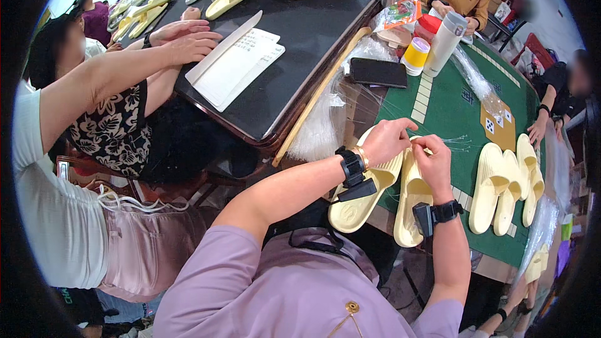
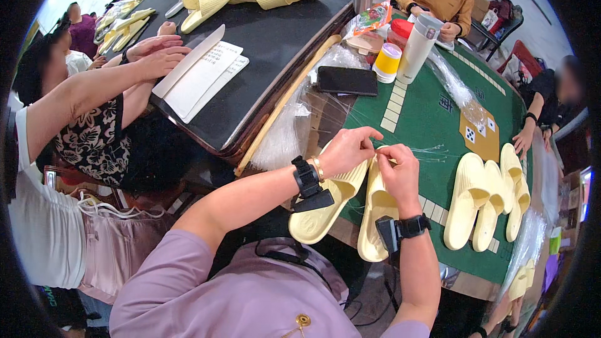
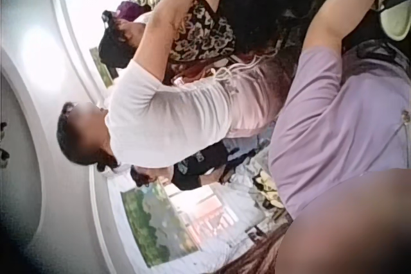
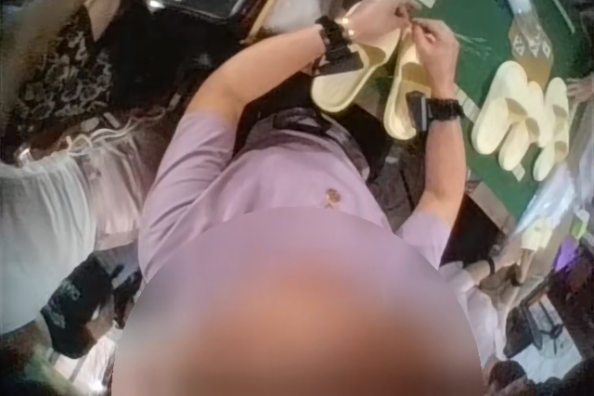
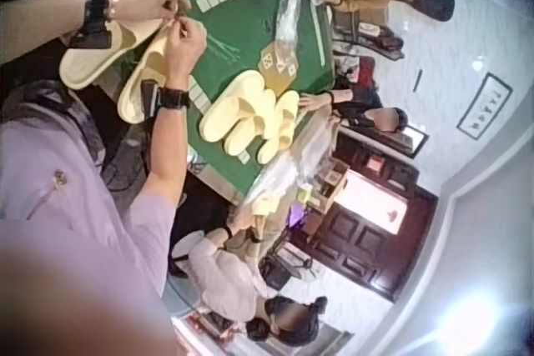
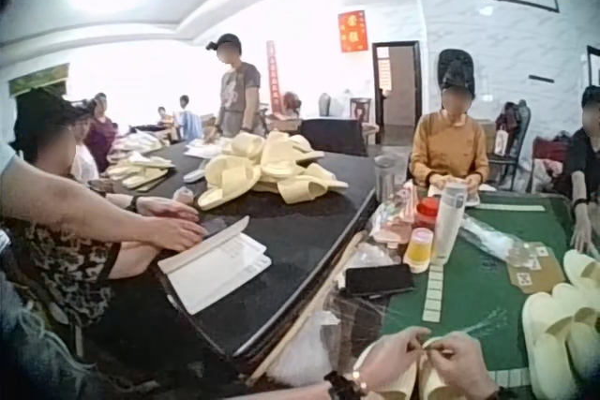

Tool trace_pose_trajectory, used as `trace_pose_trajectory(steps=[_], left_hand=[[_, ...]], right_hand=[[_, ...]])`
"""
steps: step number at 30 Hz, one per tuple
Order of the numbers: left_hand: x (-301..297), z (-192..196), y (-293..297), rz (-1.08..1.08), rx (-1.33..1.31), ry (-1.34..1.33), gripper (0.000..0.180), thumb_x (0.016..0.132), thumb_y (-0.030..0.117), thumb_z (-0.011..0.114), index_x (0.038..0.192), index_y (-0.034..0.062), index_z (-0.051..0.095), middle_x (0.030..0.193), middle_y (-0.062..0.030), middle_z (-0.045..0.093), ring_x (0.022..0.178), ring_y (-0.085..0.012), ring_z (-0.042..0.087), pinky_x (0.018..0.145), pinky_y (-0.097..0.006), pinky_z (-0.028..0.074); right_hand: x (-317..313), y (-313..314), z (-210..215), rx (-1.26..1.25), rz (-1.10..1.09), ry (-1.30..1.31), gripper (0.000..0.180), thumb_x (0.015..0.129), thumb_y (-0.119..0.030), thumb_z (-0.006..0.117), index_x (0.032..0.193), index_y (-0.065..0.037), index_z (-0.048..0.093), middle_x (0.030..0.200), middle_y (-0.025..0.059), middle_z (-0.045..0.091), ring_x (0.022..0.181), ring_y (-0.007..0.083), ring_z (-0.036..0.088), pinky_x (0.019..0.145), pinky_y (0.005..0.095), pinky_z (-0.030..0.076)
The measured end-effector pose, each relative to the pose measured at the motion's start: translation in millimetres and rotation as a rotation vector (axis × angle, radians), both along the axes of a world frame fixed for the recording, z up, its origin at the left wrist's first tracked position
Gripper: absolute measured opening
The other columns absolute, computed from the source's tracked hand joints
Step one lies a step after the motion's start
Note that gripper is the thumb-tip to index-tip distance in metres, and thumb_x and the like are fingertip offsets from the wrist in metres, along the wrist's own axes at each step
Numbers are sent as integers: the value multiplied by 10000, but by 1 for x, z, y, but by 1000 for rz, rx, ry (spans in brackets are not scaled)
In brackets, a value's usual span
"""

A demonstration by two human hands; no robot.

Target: Trimming loose threads and inspecting yellow, white, and black slippers at a production table.

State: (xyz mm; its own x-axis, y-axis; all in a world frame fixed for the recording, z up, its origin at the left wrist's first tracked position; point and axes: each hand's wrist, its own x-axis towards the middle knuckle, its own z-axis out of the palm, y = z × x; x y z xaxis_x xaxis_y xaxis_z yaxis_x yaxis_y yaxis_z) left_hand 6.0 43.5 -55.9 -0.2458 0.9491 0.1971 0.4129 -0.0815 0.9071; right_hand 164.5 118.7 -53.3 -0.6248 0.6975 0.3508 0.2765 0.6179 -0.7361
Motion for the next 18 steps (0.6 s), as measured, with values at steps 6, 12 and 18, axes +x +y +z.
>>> trace_pose_trajectory(steps=[6, 12, 18], left_hand=[[0, 0, 1, -17, -3, 54, 307, 801, 54, 662, 1105, 17, 640, 810, -131, 704, 756, -220, 696, 705, -318, 539], [1, -4, 3, -1, 7, 6, 303, 804, 67, 675, 1101, 16, 642, 805, -120, 703, 736, -200, 687, 696, -312, 535], [2, -2, 0, -6, -20, -22, 287, 814, 68, 664, 1096, 17, 647, 804, -110, 706, 735, -182, 686, 691, -309, 533]], right_hand=[[0, 5, -6, -21, -13, -14, 77, 796, -40, 655, 855, -5, 689, 822, 113, 664, 771, 243, 640, 671, 322, 520], [-1, 5, -2, -27, -5, -9, 79, 803, -44, 646, 855, 3, 683, 809, 112, 656, 753, 229, 646, 669, 321, 519], [2, 4, -5, -65, -16, 5, 88, 820, -54, 639, 868, 10, 675, 804, 104, 655, 737, 200, 640, 680, 297, 506]])
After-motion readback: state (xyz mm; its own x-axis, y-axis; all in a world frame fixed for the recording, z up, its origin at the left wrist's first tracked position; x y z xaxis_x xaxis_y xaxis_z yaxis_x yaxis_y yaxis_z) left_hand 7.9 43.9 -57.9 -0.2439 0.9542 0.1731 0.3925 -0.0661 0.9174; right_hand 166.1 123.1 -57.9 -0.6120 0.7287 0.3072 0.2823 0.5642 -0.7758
